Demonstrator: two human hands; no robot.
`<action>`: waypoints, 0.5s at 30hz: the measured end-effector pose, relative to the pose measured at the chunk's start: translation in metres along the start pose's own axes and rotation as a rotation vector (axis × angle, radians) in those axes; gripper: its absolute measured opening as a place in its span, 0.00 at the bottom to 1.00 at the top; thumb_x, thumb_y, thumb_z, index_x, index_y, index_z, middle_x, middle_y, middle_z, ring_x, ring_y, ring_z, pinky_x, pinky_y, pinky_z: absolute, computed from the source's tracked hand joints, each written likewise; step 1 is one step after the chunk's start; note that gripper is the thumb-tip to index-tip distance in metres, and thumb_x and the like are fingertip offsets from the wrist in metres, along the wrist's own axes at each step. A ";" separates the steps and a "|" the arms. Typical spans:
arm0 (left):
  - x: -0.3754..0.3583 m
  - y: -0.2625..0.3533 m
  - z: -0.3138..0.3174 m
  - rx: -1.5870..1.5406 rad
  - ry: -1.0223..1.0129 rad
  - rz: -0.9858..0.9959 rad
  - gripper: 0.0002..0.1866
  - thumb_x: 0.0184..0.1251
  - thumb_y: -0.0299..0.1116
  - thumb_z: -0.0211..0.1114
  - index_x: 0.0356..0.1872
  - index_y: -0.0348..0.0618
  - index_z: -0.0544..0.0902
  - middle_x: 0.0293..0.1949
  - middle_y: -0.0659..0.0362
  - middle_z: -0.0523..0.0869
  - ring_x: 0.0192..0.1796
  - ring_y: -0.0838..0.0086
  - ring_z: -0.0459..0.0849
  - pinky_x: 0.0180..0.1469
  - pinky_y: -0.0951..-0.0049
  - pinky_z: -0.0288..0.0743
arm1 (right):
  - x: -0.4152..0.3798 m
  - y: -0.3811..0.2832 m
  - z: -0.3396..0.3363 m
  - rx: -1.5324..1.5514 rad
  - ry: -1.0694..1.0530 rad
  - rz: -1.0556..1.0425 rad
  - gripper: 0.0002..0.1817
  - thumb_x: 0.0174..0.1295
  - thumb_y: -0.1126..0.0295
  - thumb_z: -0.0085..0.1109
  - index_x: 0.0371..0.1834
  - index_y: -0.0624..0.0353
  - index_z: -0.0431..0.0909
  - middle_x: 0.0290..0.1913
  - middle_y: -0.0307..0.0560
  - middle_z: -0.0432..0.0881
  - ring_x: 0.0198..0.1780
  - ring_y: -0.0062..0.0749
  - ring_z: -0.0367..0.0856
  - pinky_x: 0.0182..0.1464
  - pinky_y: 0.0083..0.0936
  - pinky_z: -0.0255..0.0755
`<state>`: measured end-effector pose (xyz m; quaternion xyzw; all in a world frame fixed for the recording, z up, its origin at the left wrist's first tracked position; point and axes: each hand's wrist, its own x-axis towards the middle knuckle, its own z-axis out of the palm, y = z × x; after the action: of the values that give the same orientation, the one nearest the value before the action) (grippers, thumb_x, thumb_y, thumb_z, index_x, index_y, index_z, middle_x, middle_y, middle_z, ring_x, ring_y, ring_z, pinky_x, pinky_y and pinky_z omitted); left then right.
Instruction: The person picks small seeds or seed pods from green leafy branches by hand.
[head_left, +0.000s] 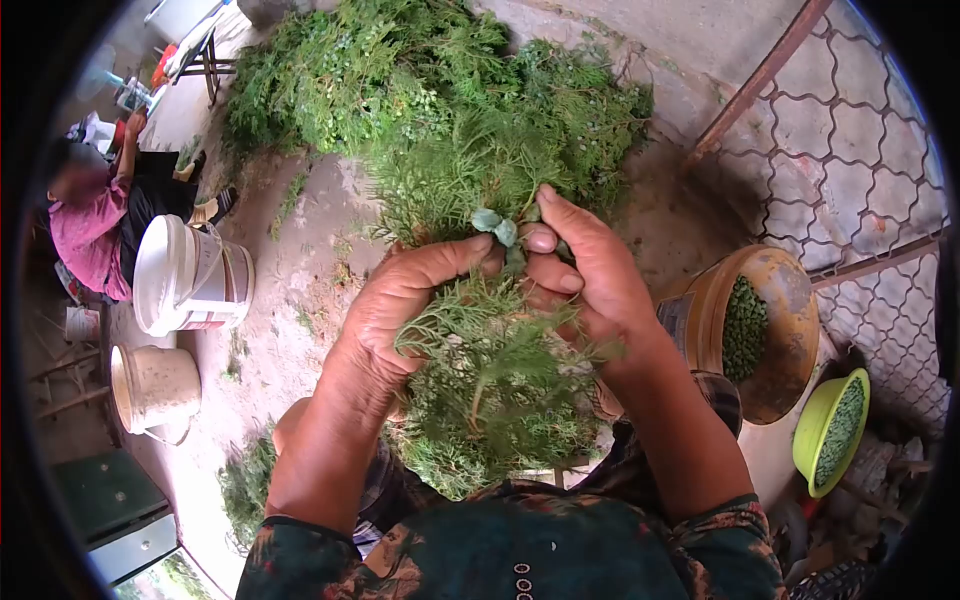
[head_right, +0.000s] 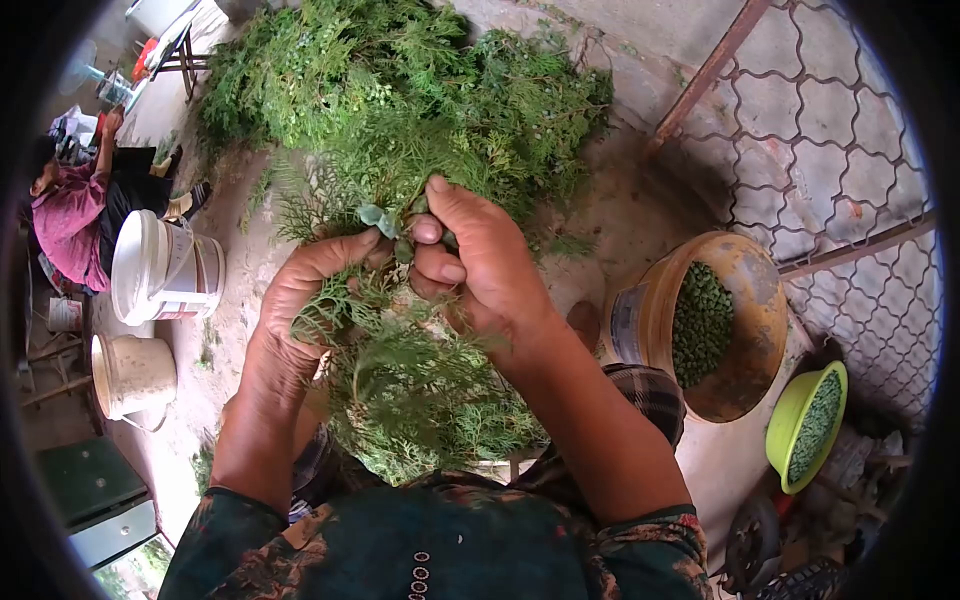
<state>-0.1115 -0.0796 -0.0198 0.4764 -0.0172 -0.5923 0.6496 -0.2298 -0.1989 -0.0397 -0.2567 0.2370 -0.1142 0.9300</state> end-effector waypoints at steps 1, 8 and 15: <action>-0.002 0.001 0.004 0.004 -0.003 -0.001 0.10 0.57 0.31 0.66 0.35 0.34 0.82 0.30 0.57 0.84 0.31 0.73 0.82 0.36 0.74 0.77 | -0.001 -0.002 -0.002 0.098 -0.020 0.002 0.12 0.68 0.61 0.49 0.29 0.53 0.66 0.23 0.32 0.68 0.13 0.12 0.53 0.18 0.15 0.52; 0.005 0.002 -0.021 -0.080 -0.085 0.050 0.10 0.59 0.30 0.64 0.39 0.34 0.81 0.33 0.56 0.85 0.34 0.72 0.83 0.39 0.73 0.77 | -0.007 -0.051 -0.031 0.436 -0.337 -0.454 0.08 0.66 0.63 0.47 0.32 0.53 0.71 0.22 0.33 0.71 0.11 0.13 0.60 0.12 0.16 0.55; 0.009 -0.004 -0.017 0.427 0.219 0.129 0.17 0.59 0.42 0.65 0.44 0.40 0.83 0.28 0.62 0.80 0.29 0.79 0.74 0.36 0.79 0.69 | -0.016 -0.011 0.005 -0.352 -0.020 -0.410 0.08 0.64 0.66 0.55 0.36 0.57 0.72 0.25 0.38 0.75 0.16 0.14 0.66 0.15 0.16 0.60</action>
<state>-0.1021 -0.0758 -0.0364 0.6620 -0.1017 -0.4775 0.5688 -0.2420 -0.2008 -0.0245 -0.4580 0.1870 -0.2550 0.8308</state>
